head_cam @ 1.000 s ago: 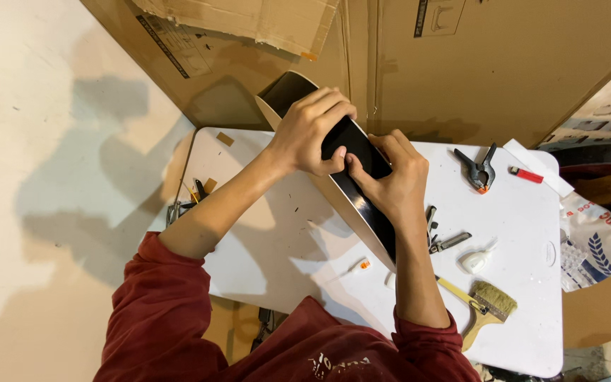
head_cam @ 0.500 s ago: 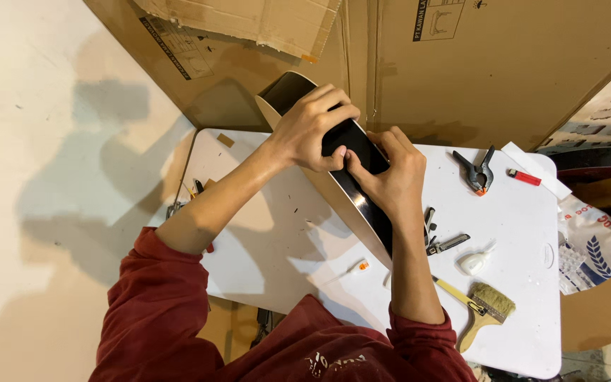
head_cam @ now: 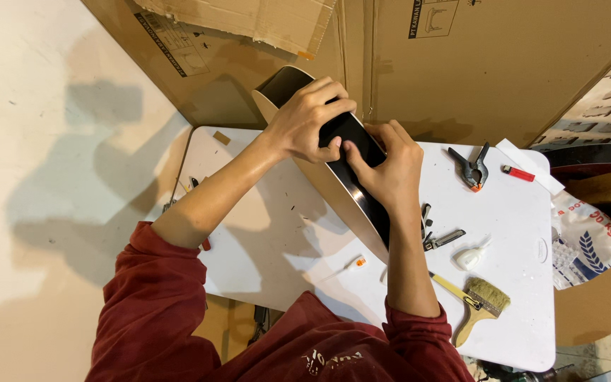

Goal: The person applies glue from a small bottle to the edge of a curved wooden piece and presses the seam to join it. They repeatedly apply glue and press along the seam, rotating the piece to access different sections.

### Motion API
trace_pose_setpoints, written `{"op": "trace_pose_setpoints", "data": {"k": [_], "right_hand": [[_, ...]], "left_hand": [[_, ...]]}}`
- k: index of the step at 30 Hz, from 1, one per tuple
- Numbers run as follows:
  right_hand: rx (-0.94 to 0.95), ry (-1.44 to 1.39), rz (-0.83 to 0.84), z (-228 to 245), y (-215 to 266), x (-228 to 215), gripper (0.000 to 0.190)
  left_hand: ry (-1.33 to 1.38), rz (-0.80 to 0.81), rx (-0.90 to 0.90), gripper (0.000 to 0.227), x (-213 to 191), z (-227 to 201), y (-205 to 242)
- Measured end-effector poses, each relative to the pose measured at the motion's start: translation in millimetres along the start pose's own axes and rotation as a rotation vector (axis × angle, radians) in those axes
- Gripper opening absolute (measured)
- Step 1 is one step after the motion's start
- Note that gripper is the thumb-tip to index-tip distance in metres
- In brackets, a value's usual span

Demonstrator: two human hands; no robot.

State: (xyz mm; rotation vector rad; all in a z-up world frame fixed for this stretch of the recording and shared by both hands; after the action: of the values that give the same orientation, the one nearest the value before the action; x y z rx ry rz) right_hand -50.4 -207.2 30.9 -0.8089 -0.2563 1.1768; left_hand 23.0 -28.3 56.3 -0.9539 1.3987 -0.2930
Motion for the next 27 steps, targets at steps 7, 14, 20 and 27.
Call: {"op": "trace_pose_setpoints", "data": {"k": [7,14,20,27], "right_hand": [[0.133,-0.179,0.023,14.4,-6.7,-25.4,0.025],[-0.215,0.074,-0.366,25.3,117.0,-84.5,0.021],[-0.122,-0.154,0.385,-20.9,271.6,-21.1,0.014],[-0.069,0.731,0.776,-192.4,401.4,15.2,0.059]], "left_hand": [[0.004,-0.002,0.012,0.053,-4.1,-2.7,-2.9],[0.047,0.001,0.027,0.039,-13.9,-14.4,-16.7],[0.035,0.0,0.028,0.041,-4.5,-1.8,-24.9],[0.028,-0.004,-0.01,0.046,10.7,21.5,-40.1]]}}
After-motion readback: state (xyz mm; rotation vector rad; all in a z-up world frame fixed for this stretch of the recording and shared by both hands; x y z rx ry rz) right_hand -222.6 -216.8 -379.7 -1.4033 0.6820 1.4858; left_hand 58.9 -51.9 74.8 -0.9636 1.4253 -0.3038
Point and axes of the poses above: each hand's wrist, its own y-axis away from the middle knuckle, its own x-axis out of the palm, z = x × y, the point moved 3 cm from there along -y, towards the middle knuckle, and after that the axes turned 10 degrees about -z, right-handed, at the moved point
